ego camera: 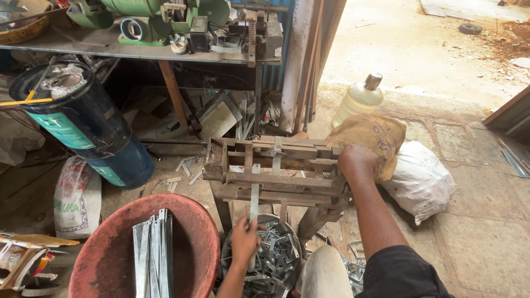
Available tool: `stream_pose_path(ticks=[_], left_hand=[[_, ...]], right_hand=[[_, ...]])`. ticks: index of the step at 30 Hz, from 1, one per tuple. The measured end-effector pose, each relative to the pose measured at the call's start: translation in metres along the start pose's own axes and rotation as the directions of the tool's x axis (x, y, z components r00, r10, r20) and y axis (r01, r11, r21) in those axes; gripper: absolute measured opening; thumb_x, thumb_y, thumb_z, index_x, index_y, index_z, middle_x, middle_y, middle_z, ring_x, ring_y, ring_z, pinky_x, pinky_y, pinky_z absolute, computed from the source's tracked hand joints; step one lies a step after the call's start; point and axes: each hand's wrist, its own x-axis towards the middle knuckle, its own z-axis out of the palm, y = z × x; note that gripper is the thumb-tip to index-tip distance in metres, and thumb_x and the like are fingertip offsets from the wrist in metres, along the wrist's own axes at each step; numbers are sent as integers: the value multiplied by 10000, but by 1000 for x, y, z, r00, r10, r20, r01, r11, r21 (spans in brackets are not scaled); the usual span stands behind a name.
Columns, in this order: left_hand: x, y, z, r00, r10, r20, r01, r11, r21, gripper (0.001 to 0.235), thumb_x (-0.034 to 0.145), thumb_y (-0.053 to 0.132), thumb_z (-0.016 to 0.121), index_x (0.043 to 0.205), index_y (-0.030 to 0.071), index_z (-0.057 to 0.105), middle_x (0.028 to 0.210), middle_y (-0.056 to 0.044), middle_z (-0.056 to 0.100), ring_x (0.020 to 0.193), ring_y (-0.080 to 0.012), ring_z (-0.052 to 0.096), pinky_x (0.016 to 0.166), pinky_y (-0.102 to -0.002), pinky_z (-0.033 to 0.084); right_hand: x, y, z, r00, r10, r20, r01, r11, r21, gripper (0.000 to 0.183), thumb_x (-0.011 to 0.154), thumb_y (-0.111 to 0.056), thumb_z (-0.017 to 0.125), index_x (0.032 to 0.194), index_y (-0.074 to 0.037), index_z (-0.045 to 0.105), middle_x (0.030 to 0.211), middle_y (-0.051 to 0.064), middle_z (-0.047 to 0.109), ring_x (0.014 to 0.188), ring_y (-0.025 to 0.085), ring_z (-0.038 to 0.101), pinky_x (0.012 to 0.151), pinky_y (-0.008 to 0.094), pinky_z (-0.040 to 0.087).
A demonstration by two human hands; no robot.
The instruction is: The person picks up metal strips from a red bowl and places them into a wooden jig, then collects the smaller resulting metal pieces from a central bucket and puts them into the red bowl.
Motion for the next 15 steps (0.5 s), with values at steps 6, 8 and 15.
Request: stream_pose_path(ticks=[6, 8, 15], left_hand=[[50, 11, 20, 994, -99, 40, 102, 989, -110, 242, 1048, 174, 580, 983, -54, 630, 860, -144, 790, 479, -98, 523, 389, -265, 383], [53, 14, 23, 993, -114, 25, 116, 989, -93, 240, 1050, 181, 565, 989, -33, 655, 863, -154, 782, 475, -106, 520, 384, -267, 374], [52, 17, 19, 985, -148, 92, 165, 964, -207, 179, 1029, 175, 531, 1068, 30, 629, 1052, -94, 787, 499, -119, 525, 401, -270, 376]], right_hand=[[-3, 2, 5, 998, -30, -58, 30, 1000, 5, 303, 967, -185, 585, 1192, -116, 775, 1283, 178, 718, 1157, 341, 713, 885, 461, 598], [3, 1, 6, 999, -15, -52, 16, 999, 28, 307, 959, -180, 584, 1196, -108, 765, 1286, 171, 705, 1157, 345, 706, 869, 479, 603], [-9, 24, 56, 987, -45, -153, 44, 999, -10, 254, 1006, -204, 567, 1042, -110, 800, 1094, 157, 781, 961, 332, 778, 741, 474, 640]])
